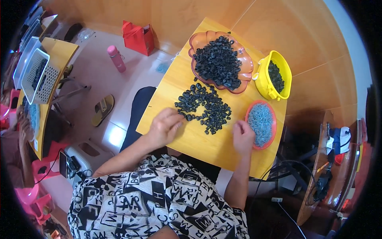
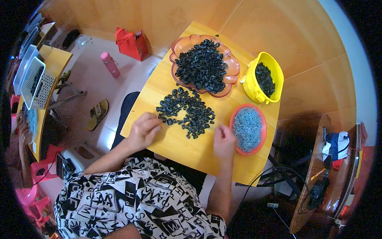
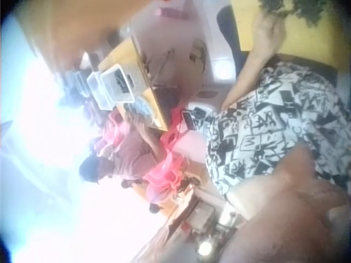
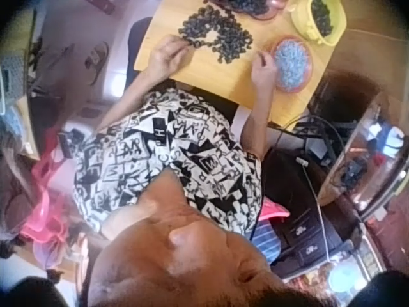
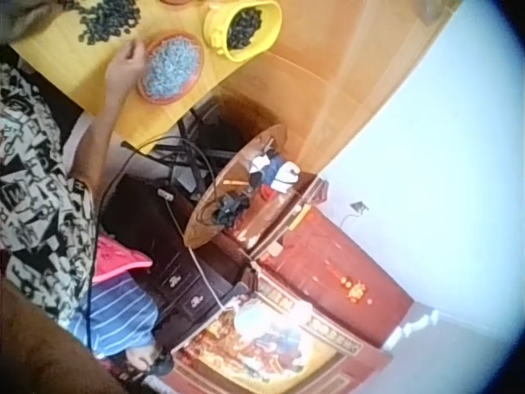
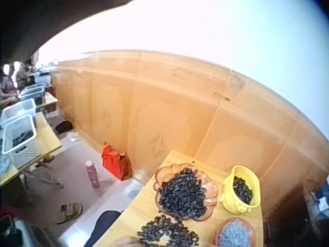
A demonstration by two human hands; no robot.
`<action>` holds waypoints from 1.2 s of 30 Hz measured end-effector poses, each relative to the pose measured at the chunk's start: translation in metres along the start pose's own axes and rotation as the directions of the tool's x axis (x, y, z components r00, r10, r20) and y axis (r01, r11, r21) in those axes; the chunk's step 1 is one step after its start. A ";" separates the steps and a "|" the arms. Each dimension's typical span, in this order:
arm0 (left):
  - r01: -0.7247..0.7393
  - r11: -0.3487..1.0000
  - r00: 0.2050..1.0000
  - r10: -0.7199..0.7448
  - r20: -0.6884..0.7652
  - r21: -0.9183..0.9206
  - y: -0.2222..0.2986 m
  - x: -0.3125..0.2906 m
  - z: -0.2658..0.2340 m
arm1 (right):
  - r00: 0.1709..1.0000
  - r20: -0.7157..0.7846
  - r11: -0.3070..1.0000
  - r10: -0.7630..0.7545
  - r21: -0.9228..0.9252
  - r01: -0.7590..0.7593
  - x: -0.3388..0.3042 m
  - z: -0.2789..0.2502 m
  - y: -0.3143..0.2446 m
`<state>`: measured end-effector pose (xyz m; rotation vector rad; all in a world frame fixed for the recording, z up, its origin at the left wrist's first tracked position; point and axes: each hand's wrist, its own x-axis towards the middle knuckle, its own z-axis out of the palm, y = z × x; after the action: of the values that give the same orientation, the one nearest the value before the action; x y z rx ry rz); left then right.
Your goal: The person assembles small fasteners by picking up plastic parts and inserting metal pins into them by hand.
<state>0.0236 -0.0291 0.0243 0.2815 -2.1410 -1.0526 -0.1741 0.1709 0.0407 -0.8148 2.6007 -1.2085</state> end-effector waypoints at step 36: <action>0.642 0.016 0.711 -0.388 0.587 -0.767 -0.006 -0.018 0.030 | 0.980 0.151 0.974 -0.128 0.206 0.096 -0.049 0.035 -0.061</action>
<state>0.0149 -0.0063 -0.0012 0.3604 -1.0139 -2.7742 -0.0958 0.1420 0.0596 -0.9859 2.2886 -1.3432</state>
